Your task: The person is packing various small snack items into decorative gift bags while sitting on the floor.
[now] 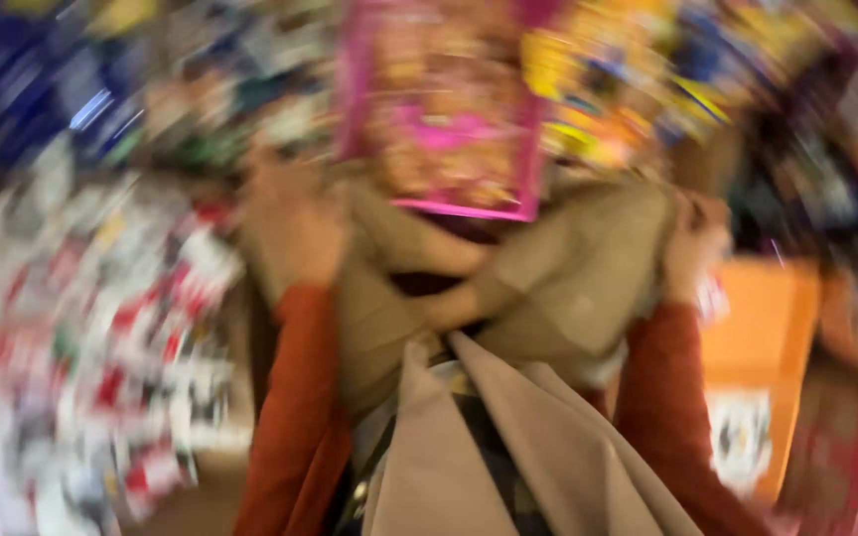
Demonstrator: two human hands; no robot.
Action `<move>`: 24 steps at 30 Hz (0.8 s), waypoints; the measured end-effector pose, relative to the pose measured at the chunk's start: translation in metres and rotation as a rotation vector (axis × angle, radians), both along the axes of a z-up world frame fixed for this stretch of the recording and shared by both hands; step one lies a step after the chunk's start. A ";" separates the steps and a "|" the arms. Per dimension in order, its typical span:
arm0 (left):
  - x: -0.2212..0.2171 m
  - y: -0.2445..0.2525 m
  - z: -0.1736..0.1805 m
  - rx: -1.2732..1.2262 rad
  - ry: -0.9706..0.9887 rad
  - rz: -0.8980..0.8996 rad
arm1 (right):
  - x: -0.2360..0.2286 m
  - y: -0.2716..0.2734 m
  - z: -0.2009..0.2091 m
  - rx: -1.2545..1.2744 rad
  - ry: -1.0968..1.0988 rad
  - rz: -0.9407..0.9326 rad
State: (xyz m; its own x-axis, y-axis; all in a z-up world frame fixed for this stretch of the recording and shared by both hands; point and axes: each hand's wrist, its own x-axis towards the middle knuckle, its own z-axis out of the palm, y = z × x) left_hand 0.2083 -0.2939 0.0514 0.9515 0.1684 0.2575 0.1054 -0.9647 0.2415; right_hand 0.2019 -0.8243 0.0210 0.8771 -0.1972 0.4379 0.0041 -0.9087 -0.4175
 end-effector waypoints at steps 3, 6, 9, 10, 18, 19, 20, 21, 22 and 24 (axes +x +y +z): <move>0.012 0.002 0.001 -0.037 -0.181 -0.089 | -0.062 -0.051 -0.023 0.007 0.091 -0.344; 0.004 -0.006 0.020 -0.110 -0.116 -0.215 | -0.136 -0.072 -0.001 0.086 -0.012 -0.457; 0.007 0.003 0.000 -0.034 -0.048 -0.158 | -0.223 -0.121 -0.017 0.163 -0.048 -0.685; 0.010 0.002 -0.003 -0.032 -0.046 -0.203 | -0.253 -0.134 -0.022 0.165 -0.050 -0.730; 0.019 0.018 -0.024 0.018 -0.009 -0.136 | -0.407 -0.182 -0.094 0.153 0.238 -1.105; 0.019 0.021 -0.027 0.027 -0.010 -0.146 | -0.401 -0.179 -0.091 0.164 0.241 -1.115; 0.020 0.024 -0.030 0.041 -0.022 -0.141 | -0.396 -0.175 -0.088 0.234 0.430 -1.103; 0.021 0.027 -0.034 0.053 -0.034 -0.134 | -0.389 -0.172 -0.084 0.302 0.617 -1.081; 0.021 0.032 -0.037 0.060 -0.037 -0.144 | -0.393 -0.173 -0.096 0.313 0.617 -1.088; 0.022 0.043 -0.044 0.107 -0.054 -0.206 | -0.399 -0.176 -0.121 0.093 0.639 -1.036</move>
State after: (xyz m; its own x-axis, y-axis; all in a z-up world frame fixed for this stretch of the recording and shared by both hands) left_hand 0.2300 -0.2509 0.0074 0.9473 -0.0586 0.3149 -0.1063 -0.9849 0.1364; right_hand -0.1970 -1.0007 -0.1004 0.3381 -0.9387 -0.0675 -0.9345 -0.3263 -0.1423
